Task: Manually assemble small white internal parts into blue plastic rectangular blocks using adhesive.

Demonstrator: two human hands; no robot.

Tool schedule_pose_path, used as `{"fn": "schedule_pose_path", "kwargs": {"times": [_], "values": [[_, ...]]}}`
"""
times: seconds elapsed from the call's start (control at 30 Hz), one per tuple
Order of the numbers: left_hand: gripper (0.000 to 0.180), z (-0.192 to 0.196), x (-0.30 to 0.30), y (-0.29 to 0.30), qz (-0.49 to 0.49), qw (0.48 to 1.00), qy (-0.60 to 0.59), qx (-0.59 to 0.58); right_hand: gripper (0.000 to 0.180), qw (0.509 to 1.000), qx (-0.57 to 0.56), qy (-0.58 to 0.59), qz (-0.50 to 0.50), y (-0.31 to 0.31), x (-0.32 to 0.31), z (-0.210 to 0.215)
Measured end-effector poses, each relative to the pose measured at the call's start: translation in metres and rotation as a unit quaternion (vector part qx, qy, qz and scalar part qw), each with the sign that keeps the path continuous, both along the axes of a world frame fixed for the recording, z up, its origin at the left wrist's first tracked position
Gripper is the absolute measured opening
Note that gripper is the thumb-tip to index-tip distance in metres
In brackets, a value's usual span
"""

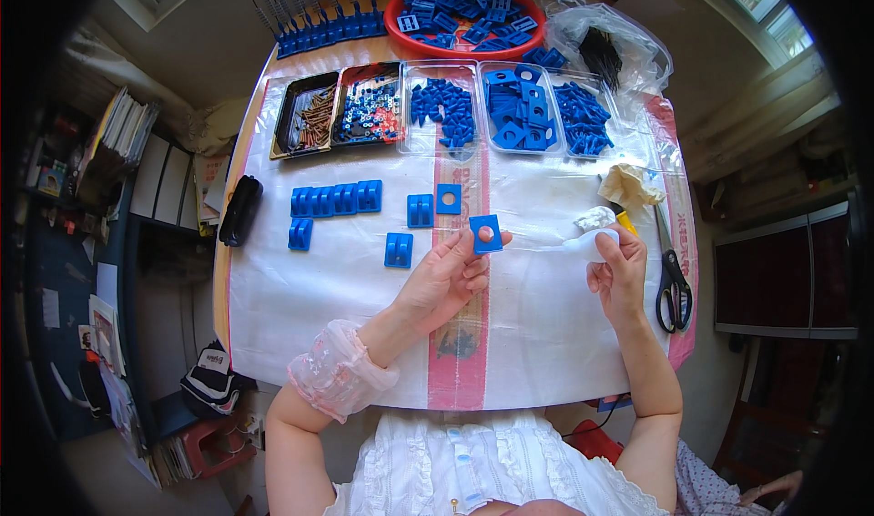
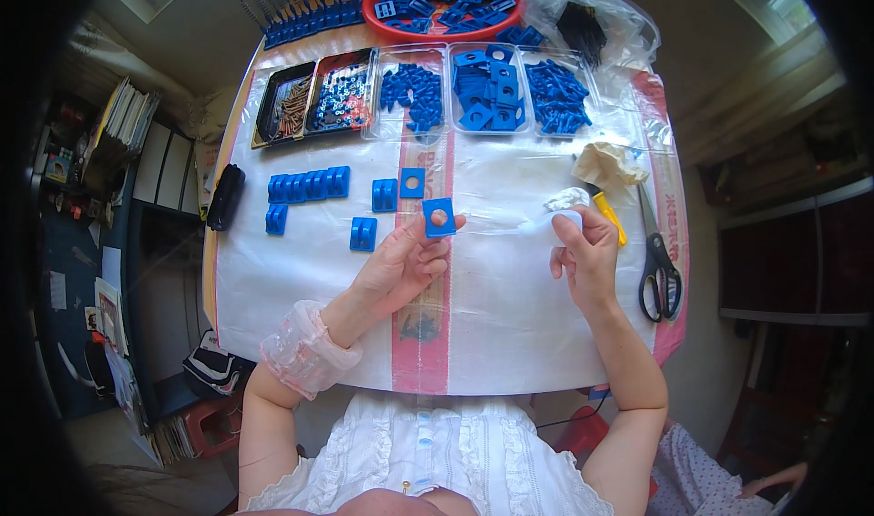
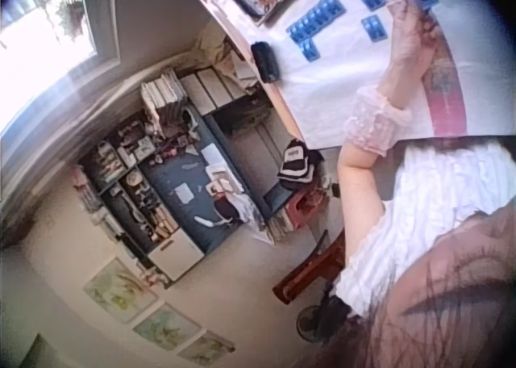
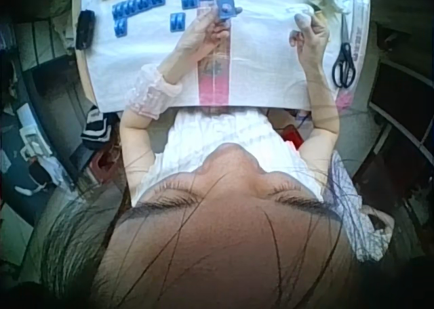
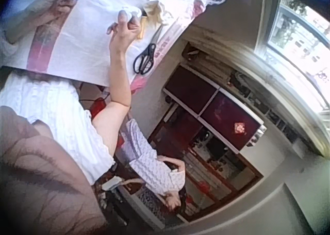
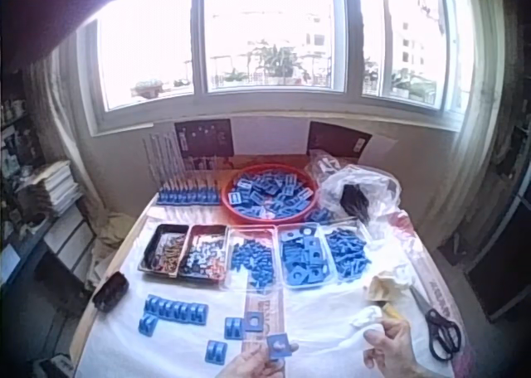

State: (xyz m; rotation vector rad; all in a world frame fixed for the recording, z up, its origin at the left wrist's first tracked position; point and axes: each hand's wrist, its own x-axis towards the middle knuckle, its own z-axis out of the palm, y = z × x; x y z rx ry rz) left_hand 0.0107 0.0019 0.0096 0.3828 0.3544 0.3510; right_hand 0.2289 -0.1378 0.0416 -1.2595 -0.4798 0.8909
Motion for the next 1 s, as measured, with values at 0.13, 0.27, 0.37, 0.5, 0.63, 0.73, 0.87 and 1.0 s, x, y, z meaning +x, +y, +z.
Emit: {"fn": "schedule_pose_path", "kwargs": {"times": [0.13, 0.27, 0.37, 0.5, 0.63, 0.73, 0.87, 1.0], "values": [[0.022, 0.003, 0.0, 0.0, -0.001, 1.0, 0.003, 0.002, 0.008, 1.0, 0.0, 0.001, -0.006, 0.001, 0.0, 0.0], [0.021, 0.004, -0.001, 0.0, 0.004, 1.0, 0.003, 0.0, 0.008, 1.0, 0.004, 0.005, -0.003, 0.001, 0.001, 0.0], [0.021, 0.002, -0.001, 0.0, -0.005, 1.0, 0.001, 0.003, 0.008, 1.0, 0.003, 0.02, -0.003, 0.0, 0.001, 0.002], [0.022, 0.002, 0.0, 0.0, -0.003, 1.0, -0.002, 0.003, 0.012, 0.999, 0.021, 0.036, 0.016, -0.002, 0.005, -0.002], [0.024, 0.0, -0.002, 0.0, 0.001, 1.0, -0.011, -0.005, 0.022, 0.997, 0.033, 0.074, 0.012, 0.001, 0.006, 0.003], [0.025, 0.001, -0.002, 0.0, 0.004, 1.0, -0.014, -0.007, 0.028, 0.993, 0.047, 0.105, -0.003, 0.001, 0.007, 0.003], [0.027, 0.003, -0.003, 0.0, 0.002, 1.0, -0.013, -0.003, 0.032, 0.988, 0.074, 0.137, 0.01, 0.001, 0.018, -0.001], [0.026, 0.0, -0.003, 0.0, 0.002, 1.0, -0.009, -0.006, 0.029, 0.988, 0.096, 0.121, 0.023, 0.003, 0.022, 0.0]]}}
